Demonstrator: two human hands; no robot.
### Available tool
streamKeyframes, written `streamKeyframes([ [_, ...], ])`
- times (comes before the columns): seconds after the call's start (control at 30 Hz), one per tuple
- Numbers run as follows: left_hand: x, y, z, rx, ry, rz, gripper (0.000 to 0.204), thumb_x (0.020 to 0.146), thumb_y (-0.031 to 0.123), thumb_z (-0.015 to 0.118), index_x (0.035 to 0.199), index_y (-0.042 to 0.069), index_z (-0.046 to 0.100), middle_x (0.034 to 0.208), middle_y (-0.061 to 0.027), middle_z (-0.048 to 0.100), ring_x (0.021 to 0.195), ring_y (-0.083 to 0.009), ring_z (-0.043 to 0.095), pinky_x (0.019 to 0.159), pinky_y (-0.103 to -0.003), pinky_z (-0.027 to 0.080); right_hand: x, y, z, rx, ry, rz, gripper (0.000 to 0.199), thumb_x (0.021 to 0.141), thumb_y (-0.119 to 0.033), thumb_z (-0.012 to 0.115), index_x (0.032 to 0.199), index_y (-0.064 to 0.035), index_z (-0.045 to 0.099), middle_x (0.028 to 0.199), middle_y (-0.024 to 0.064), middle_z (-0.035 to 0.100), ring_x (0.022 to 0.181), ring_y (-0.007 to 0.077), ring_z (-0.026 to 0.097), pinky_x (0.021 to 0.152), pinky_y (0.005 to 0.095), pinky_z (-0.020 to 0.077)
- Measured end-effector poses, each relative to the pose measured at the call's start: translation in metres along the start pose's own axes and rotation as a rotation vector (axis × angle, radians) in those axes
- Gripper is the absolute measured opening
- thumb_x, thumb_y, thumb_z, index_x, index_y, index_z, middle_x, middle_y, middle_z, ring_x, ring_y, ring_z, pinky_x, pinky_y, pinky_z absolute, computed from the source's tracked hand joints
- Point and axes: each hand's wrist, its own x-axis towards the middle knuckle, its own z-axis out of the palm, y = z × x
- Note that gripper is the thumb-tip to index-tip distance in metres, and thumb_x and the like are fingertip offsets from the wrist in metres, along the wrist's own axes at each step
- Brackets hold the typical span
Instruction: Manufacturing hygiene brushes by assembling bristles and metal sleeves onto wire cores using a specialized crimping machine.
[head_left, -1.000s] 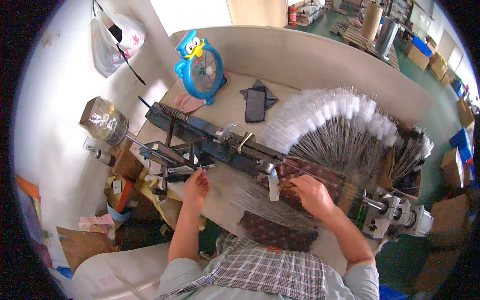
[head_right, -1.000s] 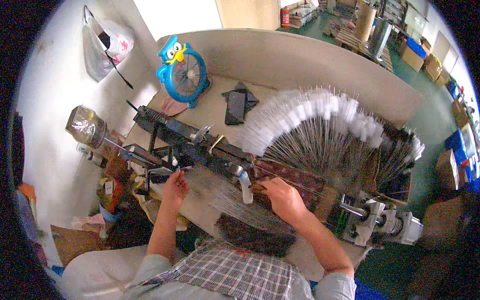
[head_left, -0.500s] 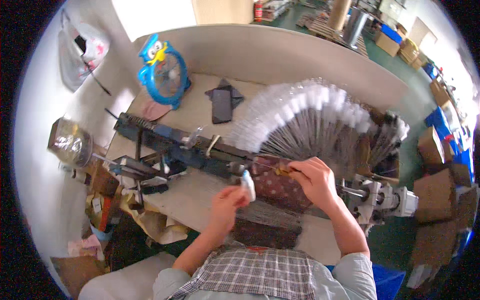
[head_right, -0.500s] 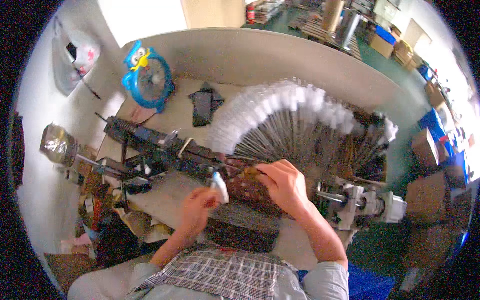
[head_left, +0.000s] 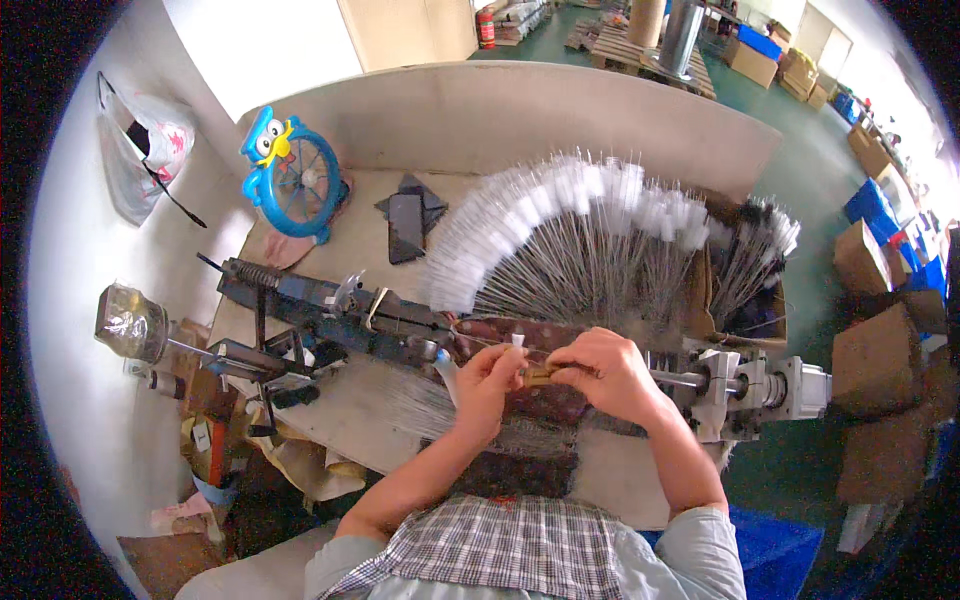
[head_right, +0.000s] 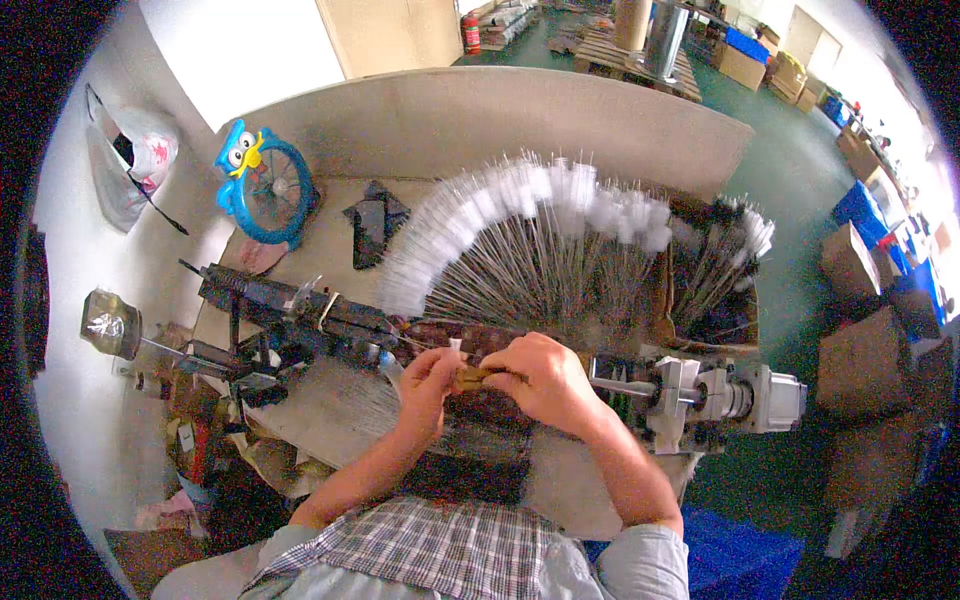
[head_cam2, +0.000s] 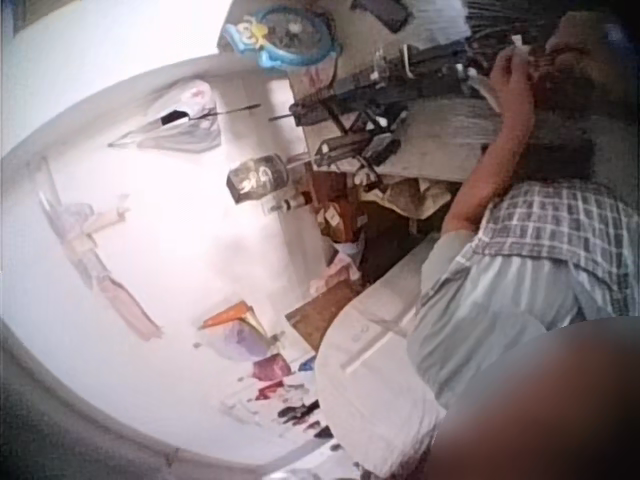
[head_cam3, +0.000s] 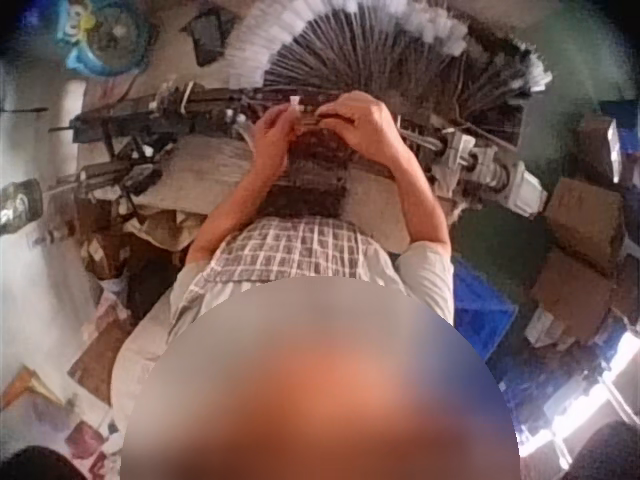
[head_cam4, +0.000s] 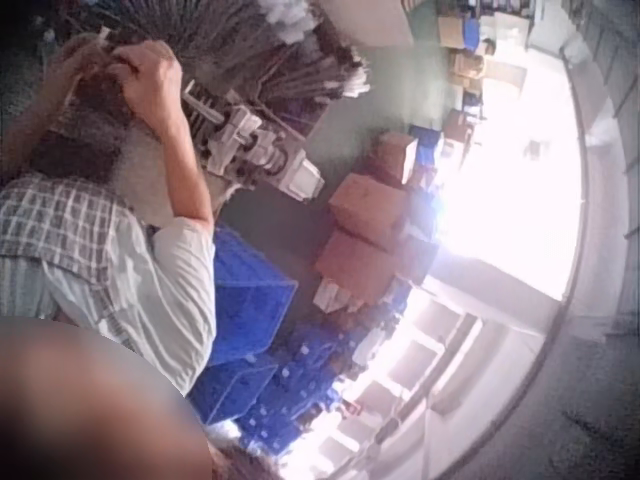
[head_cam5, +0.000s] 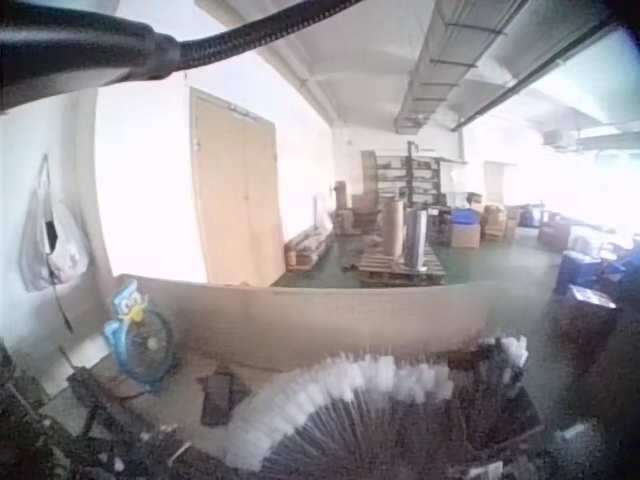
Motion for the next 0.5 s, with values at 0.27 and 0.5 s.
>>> streamKeyframes([
  [0.27, -0.006, 0.029, -0.009, -0.212, 0.138, -0.083, 0.014, 0.088, 0.018, 0.059, 0.086, 0.005, 0.061, 0.071, -0.0013, 0.057, 0.055, -0.0055, 0.047, 0.051, -0.019, 0.037, 0.049, -0.011, 0.043, -0.421, 0.251, -0.075, 0.011, 0.073, -0.017, 0.066, 0.08, -0.0088, 0.064, 0.072, 0.0036, 0.058, 0.069, 0.0225, 0.058, 0.065, 0.0349, 0.0472],
  [0.5, -0.004, 0.027, -0.024, -0.196, 0.096, -0.129, 0.017, 0.089, 0.023, 0.058, 0.089, 0.006, 0.059, 0.072, -0.0024, 0.059, 0.061, -0.0105, 0.054, 0.053, -0.024, 0.042, 0.055, -0.017, 0.05, -0.142, 0.038, 0.082, 0.016, 0.078, -0.023, 0.059, 0.083, -0.0091, 0.066, 0.079, 0.0084, 0.061, 0.079, 0.0284, 0.059, 0.07, 0.0392, 0.048],
])
